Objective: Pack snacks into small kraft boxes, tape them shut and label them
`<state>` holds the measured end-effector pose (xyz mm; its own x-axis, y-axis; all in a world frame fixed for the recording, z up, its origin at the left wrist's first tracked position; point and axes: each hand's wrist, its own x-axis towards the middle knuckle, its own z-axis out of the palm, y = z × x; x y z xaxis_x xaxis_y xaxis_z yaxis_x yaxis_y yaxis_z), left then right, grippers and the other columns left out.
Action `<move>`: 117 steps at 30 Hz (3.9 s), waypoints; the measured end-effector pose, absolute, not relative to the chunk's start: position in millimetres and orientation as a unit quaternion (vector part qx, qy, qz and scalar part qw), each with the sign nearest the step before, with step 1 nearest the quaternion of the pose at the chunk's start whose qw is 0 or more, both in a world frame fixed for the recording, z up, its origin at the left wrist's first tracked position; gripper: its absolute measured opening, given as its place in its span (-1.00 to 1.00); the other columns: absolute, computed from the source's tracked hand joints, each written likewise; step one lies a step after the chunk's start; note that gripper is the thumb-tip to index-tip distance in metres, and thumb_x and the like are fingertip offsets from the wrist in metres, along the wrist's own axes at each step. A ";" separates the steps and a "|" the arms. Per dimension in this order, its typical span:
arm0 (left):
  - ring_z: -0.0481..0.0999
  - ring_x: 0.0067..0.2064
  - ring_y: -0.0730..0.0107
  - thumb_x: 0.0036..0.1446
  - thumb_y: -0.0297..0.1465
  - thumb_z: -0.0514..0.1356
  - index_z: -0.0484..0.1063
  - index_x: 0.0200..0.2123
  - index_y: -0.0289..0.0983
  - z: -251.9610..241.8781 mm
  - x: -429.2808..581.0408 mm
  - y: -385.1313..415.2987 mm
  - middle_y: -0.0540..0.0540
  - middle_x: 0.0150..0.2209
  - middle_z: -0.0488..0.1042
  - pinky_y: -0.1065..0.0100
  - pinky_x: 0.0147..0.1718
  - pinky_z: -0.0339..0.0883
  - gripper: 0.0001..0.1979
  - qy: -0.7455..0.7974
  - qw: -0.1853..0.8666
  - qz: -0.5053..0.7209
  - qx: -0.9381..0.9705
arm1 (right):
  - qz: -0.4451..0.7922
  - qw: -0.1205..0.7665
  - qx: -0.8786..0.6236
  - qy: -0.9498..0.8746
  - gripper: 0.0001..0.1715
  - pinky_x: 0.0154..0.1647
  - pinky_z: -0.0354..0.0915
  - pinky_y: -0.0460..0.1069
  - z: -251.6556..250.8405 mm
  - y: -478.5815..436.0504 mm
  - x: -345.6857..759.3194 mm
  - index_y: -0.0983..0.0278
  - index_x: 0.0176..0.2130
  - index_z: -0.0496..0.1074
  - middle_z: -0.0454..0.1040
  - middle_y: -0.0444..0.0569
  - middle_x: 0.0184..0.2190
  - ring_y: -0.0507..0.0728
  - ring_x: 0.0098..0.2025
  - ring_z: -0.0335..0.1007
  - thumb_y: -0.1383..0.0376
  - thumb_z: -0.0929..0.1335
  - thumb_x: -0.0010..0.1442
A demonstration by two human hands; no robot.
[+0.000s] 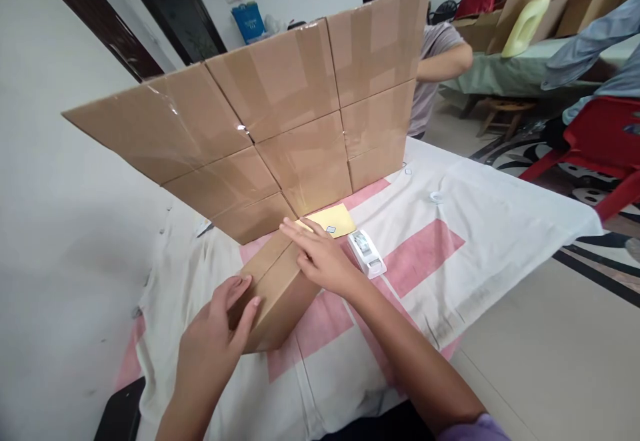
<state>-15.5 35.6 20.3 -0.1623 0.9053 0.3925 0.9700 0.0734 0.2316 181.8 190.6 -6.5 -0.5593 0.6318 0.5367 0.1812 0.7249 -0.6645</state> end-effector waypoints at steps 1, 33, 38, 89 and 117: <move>0.58 0.01 0.18 0.31 -0.15 0.14 0.29 0.13 -0.12 20.0 -15.9 34.2 0.00 0.02 0.61 0.22 -0.11 0.41 -0.63 -0.722 0.068 -0.216 -0.654 | 0.257 0.394 -0.245 -0.848 -0.28 0.42 0.12 0.26 -5.8 190.5 181.6 0.18 0.30 0.34 0.34 -0.06 0.31 0.20 0.41 0.11 0.51 0.21 0.20; 0.27 -0.55 0.50 0.31 -0.12 0.04 0.19 -0.41 -0.18 96.1 -35.5 157.5 0.14 -0.57 0.32 0.40 -0.47 0.16 -0.68 -0.563 -0.473 0.060 -0.675 | 0.205 0.377 -0.331 -0.841 -0.50 0.19 0.39 0.20 -9.0 168.4 171.1 0.26 0.07 0.54 0.46 -0.10 0.22 0.29 0.27 0.33 0.45 0.26 0.20; 0.29 -0.45 0.45 0.30 -0.19 0.04 0.20 -0.47 -0.20 106.9 -26.3 166.6 0.10 -0.56 0.34 0.40 -0.41 0.12 -0.69 -0.547 -0.402 0.110 -0.726 | 0.210 0.357 -0.342 -0.843 -0.48 0.14 0.42 0.20 -6.7 166.5 172.9 0.23 0.10 0.53 0.43 -0.15 0.24 0.31 0.27 0.32 0.43 0.26 0.20; 0.16 -0.40 0.48 0.35 -0.28 0.00 0.23 -0.38 -0.21 108.2 -23.0 163.7 0.12 -0.47 0.17 0.37 -0.40 0.05 -0.76 -0.522 -0.370 0.119 -0.759 | 0.221 0.368 -0.333 -0.840 -0.48 0.22 0.34 0.19 -12.2 165.6 175.7 0.25 0.15 0.50 0.40 -0.14 0.27 0.29 0.28 0.29 0.40 0.26 0.24; 0.31 -0.47 0.39 0.25 -0.17 0.05 0.22 -0.52 -0.21 96.3 -18.9 157.4 0.04 -0.55 0.34 0.29 -0.45 0.00 -0.66 -0.586 -0.204 0.169 -0.766 | 0.249 0.364 -0.342 -0.830 -0.46 0.25 0.30 0.17 -7.5 160.5 175.5 0.24 0.16 0.47 0.43 -0.14 0.25 0.26 0.30 0.24 0.37 0.26 0.22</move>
<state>-18.9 157.4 96.3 0.2567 0.8288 -0.4971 0.9663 -0.2308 0.1141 175.5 160.5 -7.5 -0.5017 0.7485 0.4337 0.3862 0.6424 -0.6619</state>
